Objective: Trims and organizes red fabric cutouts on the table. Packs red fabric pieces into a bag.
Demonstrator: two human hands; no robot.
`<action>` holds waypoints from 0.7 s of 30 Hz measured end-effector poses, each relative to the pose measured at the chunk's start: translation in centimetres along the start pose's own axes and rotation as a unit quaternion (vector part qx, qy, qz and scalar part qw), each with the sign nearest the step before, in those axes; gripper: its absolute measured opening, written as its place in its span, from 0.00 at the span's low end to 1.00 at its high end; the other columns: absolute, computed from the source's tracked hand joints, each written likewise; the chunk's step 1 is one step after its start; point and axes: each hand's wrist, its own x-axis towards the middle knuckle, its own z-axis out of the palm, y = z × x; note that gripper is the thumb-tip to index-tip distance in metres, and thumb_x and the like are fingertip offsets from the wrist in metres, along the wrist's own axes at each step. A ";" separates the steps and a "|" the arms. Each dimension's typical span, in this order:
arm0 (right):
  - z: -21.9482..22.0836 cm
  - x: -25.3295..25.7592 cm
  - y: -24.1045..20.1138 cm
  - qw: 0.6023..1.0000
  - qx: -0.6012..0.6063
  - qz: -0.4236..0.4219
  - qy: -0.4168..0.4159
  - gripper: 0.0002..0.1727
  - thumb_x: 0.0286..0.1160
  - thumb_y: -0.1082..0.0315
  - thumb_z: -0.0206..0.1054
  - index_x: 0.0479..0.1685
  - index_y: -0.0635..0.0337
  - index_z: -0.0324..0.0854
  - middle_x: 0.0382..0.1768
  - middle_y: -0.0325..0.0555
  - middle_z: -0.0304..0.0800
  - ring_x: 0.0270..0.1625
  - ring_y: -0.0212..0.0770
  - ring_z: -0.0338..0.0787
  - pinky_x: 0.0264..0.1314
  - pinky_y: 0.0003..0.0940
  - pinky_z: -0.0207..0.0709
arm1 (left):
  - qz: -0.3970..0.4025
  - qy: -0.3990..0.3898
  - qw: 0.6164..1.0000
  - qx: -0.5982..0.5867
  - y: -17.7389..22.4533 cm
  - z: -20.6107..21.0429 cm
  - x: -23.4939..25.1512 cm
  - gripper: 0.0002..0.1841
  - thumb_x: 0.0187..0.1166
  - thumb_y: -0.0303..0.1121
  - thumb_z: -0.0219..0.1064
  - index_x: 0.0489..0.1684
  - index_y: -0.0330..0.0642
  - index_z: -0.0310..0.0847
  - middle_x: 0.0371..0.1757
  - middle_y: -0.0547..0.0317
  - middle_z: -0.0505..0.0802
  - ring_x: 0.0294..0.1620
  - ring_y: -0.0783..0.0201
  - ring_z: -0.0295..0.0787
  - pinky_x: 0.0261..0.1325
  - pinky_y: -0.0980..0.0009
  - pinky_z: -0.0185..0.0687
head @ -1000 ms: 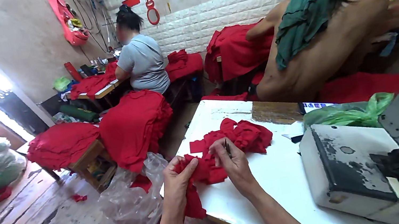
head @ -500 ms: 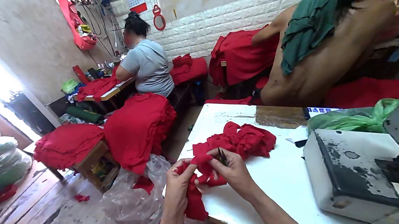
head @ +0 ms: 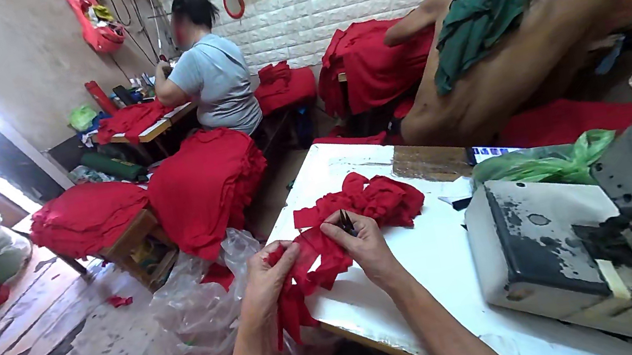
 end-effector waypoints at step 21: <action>-3.1 0.8 3.0 0.893 -0.448 -0.013 -0.045 0.13 0.75 0.70 0.69 0.56 0.56 0.93 0.54 0.56 0.92 0.51 0.56 0.93 0.54 0.58 0.84 | 0.003 0.116 0.964 -0.238 0.1 -0.6 1.5 0.32 0.90 0.42 0.24 0.20 0.48 0.74 0.16 0.65 0.82 0.14 0.71 0.78 0.21 0.77 0.78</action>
